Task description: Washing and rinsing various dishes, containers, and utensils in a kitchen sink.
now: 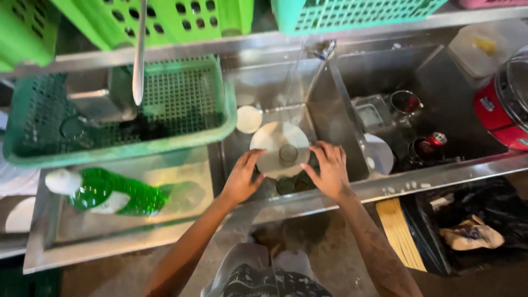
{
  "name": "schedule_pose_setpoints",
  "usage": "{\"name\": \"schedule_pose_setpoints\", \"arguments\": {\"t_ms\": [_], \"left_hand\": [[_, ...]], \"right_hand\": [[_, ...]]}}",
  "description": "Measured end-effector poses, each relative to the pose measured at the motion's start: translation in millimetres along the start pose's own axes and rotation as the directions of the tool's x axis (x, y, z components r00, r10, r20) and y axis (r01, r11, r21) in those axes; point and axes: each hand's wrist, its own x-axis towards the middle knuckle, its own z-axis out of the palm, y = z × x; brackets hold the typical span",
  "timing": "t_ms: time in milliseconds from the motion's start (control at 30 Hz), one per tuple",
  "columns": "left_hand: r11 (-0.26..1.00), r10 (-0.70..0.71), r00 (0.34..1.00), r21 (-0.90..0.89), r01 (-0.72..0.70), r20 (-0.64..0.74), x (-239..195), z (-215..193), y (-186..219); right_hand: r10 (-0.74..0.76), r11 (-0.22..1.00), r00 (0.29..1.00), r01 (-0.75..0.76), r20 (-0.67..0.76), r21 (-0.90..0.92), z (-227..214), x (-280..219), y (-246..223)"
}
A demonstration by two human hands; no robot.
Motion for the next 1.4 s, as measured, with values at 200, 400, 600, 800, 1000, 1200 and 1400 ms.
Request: {"name": "schedule_pose_setpoints", "arguments": {"t_ms": [200,400,600,800,1000,1200,1400], "left_hand": [[0.997,-0.075,0.996,0.004,0.075,0.058,-4,2,-34],[0.971,-0.232,0.965,-0.026,0.237,0.119,-7,30,-82],[0.964,-0.265,0.962,0.021,0.264,0.057,18,38,-71],[0.97,-0.243,0.969,0.024,0.242,0.04,33,65,-71],[0.959,-0.283,0.959,-0.002,0.283,0.022,53,89,-56],[0.964,-0.263,0.965,0.035,0.264,-0.016,45,120,-82],[0.966,-0.249,0.968,0.072,0.249,0.0,36,136,-95]], "right_hand": [[0.063,0.998,0.997,-0.062,0.051,-0.022,51,-9,41],[0.073,0.997,0.98,-0.071,0.183,-0.018,76,5,70],[0.02,0.99,0.958,-0.06,0.287,0.13,92,26,86],[-0.08,0.988,0.909,0.019,0.41,0.15,100,28,117],[-0.169,0.973,0.903,0.09,0.394,0.211,95,38,136],[-0.228,0.967,0.878,0.152,0.422,0.206,122,30,170],[-0.242,0.963,0.899,0.175,0.365,0.207,167,10,191]]}}
